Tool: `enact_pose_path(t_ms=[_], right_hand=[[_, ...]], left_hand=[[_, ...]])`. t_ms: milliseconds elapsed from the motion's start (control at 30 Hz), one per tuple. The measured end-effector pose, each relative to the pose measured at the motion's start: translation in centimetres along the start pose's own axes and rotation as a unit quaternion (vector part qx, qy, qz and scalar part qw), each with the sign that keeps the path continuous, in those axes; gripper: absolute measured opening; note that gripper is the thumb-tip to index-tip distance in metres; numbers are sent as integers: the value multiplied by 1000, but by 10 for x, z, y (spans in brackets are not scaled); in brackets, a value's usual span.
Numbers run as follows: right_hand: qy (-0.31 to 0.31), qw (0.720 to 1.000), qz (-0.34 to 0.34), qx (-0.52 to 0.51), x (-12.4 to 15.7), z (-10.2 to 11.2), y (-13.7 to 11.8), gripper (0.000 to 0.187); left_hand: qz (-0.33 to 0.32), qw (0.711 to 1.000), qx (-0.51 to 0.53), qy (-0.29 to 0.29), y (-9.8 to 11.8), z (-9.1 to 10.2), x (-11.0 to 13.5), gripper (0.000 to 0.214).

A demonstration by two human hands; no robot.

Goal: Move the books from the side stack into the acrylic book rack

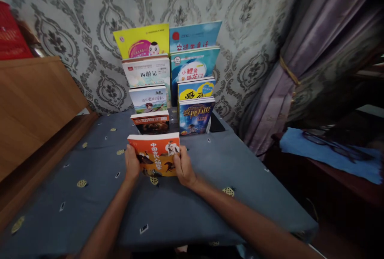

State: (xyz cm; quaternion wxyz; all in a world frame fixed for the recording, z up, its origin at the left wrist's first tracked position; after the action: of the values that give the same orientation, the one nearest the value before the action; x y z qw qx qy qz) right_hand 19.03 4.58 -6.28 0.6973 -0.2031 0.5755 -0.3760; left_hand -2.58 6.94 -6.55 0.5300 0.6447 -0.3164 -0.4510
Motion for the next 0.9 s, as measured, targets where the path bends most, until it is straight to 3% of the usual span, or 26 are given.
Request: enact_pose_path(t_ms=[133,367,467,600,667,800,900], right_hand=[[4,1000,26,11,4,2,-1,24],[-2,998,35,43,2,4,-2,26],[-16,997,49,54,0,4,-5,31],[-19,991,118,68,-1,7,-17,44],[-21,985,150,81,-1,7,-24,48],[-56,975,190,100,1,4,-38,51],[-73,962,240,102,5,-1,-47,50]], left_hand=[[-67,996,-52,32,0,8,8,63],[-69,991,-74,-86,8,-4,3,57],[-38,978,-84,-186,12,-8,-1,42],[50,917,-97,-383,9,-17,6,40],[83,894,-98,-428,4,-15,9,38],[108,888,-122,-430,-7,-3,8,30],[59,896,-147,-415,-4,5,-1,33]])
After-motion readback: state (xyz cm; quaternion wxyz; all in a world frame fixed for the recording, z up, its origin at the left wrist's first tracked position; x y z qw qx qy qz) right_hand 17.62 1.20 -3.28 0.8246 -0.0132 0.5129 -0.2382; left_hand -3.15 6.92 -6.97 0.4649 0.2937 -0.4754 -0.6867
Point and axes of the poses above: each hand's wrist, its own x-axis away from the middle knuckle, its own z-axis out of the back of the hand, y = z × x, the point moved 7 cm from there along -x, towards the middle knuckle, and after that the axes turned 1 degree about -y, right-handed, at the moved point
